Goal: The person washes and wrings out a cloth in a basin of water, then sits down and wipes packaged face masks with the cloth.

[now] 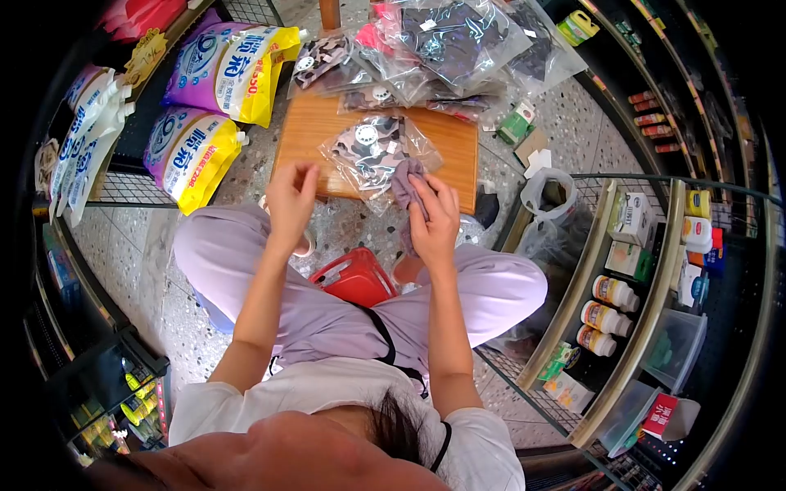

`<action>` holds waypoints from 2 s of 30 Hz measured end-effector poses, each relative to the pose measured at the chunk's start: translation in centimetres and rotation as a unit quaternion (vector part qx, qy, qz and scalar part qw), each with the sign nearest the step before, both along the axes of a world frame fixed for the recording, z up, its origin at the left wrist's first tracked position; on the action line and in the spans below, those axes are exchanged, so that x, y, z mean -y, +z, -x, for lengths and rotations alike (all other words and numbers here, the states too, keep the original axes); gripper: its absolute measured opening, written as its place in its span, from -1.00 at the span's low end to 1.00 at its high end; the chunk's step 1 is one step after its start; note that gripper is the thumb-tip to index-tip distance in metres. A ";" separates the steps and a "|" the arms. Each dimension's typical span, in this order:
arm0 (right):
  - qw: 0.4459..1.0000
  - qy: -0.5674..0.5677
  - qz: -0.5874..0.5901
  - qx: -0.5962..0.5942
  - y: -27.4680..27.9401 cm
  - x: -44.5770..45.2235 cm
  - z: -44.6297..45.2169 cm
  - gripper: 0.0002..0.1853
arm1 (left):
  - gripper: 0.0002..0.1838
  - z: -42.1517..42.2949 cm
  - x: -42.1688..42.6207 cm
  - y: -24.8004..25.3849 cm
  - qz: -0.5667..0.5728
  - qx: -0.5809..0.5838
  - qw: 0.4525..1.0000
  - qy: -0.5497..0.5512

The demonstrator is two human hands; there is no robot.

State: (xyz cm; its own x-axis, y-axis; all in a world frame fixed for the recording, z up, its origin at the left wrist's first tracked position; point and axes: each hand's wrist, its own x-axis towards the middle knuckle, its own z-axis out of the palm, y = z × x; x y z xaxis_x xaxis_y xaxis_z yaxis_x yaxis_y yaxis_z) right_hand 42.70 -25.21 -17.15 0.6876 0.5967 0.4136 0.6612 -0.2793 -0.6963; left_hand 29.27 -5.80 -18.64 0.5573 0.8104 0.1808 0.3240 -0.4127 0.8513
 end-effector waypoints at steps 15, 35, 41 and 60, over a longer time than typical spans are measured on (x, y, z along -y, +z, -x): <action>0.978 0.116 0.084 0.153 -1.9 -4.7 1.7 -0.63 | -0.82 -1.0 7.2 -7.9 0.481 0.026 0.863 -0.154; 0.970 -0.064 0.159 0.170 -2.1 -3.4 -3.6 -0.63 | -0.70 -1.2 6.5 -4.8 0.474 0.056 0.856 -0.200; 0.961 -0.094 0.168 0.197 -2.6 -2.3 -3.5 -0.65 | -0.70 -0.5 5.0 -6.0 0.458 0.052 0.857 -0.231; 0.989 -0.103 0.092 0.058 -1.3 1.5 -3.3 -0.63 | -0.33 4.5 0.9 -3.5 0.480 0.032 0.876 -0.036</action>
State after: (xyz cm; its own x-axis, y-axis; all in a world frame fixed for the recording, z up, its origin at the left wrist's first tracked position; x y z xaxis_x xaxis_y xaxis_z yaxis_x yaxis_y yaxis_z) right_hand 45.97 -26.73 -18.48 0.7568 0.5206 0.3953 0.6495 -0.5311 -0.5440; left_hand 24.73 -6.72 -22.16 0.6266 0.5699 -0.5315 0.2649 0.4857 0.8330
